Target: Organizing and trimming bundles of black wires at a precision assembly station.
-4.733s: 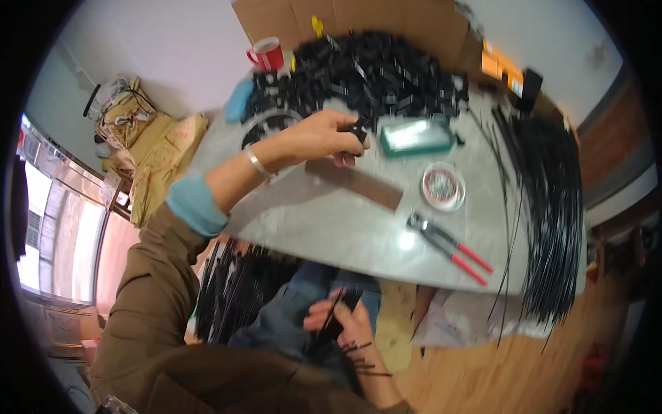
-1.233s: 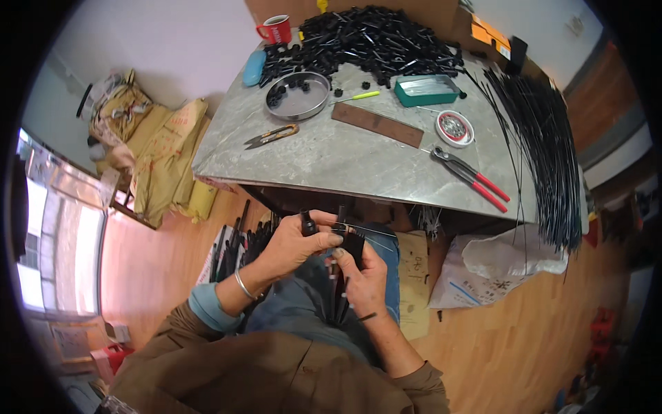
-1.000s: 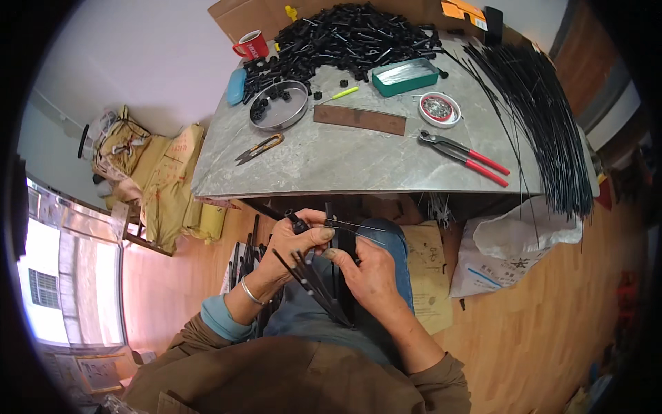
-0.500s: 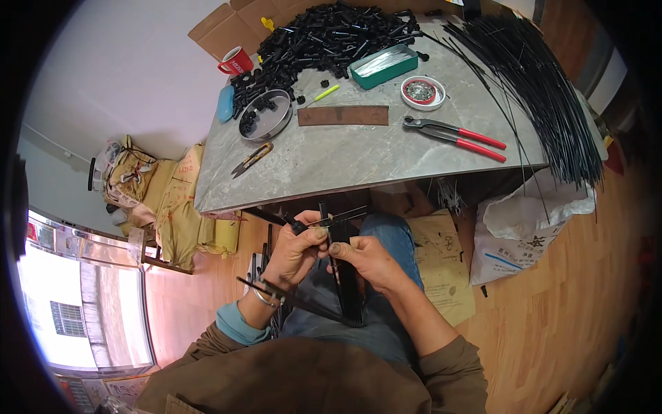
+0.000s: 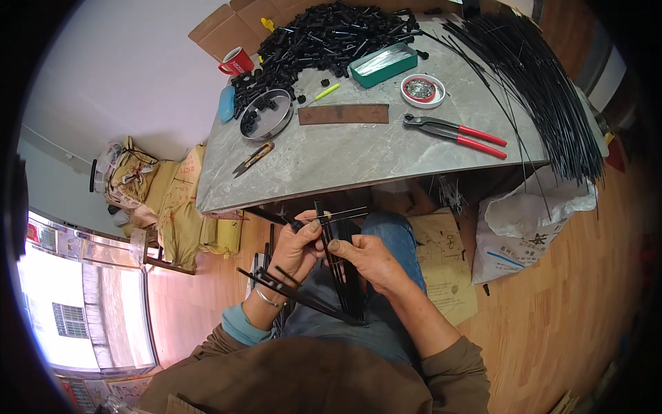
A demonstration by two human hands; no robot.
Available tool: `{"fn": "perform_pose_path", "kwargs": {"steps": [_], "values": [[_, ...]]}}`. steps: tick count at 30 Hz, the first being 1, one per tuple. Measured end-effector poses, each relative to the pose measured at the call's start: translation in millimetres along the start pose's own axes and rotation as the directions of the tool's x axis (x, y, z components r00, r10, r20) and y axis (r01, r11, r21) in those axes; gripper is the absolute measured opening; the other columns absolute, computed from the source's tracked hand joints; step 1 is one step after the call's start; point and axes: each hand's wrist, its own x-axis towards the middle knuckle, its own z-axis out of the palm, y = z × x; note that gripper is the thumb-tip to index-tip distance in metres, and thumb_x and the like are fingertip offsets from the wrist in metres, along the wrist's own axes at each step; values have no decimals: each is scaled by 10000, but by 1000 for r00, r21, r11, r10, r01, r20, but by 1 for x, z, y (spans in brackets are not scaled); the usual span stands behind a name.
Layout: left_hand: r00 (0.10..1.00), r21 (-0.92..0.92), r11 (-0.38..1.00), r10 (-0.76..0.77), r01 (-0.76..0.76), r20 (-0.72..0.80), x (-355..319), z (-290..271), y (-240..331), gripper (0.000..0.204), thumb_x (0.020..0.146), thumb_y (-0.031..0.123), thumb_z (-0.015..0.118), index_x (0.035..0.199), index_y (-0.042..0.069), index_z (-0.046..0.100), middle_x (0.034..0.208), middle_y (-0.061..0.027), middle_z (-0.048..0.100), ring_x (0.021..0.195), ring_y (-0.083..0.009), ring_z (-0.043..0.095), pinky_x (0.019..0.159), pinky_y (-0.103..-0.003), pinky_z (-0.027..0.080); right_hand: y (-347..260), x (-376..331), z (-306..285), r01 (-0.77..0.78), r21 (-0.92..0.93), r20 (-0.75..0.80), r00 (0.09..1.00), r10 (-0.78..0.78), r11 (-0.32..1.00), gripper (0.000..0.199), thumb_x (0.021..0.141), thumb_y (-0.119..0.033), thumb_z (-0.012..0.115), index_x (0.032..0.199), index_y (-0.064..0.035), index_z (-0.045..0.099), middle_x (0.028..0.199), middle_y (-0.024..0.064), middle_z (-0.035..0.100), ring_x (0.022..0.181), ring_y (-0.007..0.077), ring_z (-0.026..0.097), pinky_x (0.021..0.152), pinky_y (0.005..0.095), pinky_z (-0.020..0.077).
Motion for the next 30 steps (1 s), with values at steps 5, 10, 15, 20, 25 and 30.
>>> {"fn": "perform_pose_path", "kwargs": {"steps": [5,10,15,20,25,30], "values": [[998,-83,996,-10,15,59,5,-8,-6,279,879,196,671,1097,42,591,786,7,595,633,-63,521,526,-207,409,6,0,1,-30,1,-14,999,30,1000,322,899,-313,641,1023,-18,672,903,49,684,785,125,634,683,261,516],[998,-116,993,8,-2,59,0,-2,-10,274,895,210,653,1096,32,595,784,2,592,621,-60,509,530,-208,414,4,0,3,-13,47,44,999,11,999,336,892,-334,647,1007,-19,678,912,44,679,811,125,627,735,257,505],[991,255,960,130,-119,-26,-5,2,-3,202,898,179,641,1028,25,624,758,18,582,643,-54,518,549,-207,428,4,-6,17,310,-126,-133,936,-325,942,219,879,-198,684,992,-33,595,897,18,662,742,71,599,615,230,491],[969,339,909,242,-243,46,-5,7,2,165,895,146,632,963,-4,637,772,6,565,661,-63,525,548,-213,434,-11,-4,30,418,-83,-125,896,-425,905,257,861,-73,679,1039,-21,501,896,47,623,694,104,619,623,251,533],[982,308,933,178,-188,62,-5,4,9,214,900,166,636,1020,-11,626,762,-2,546,670,-71,528,547,-217,435,-12,-8,38,321,104,-123,943,-308,941,275,887,-45,628,1106,-13,464,837,68,600,659,125,620,590,253,551],[977,235,956,197,-174,-80,9,-2,29,441,990,385,463,1095,-26,582,813,-9,464,691,-96,473,612,-229,390,-7,-7,42,332,42,-142,935,-324,942,349,910,-56,593,1221,-23,438,810,62,586,631,108,573,549,252,521]]}}
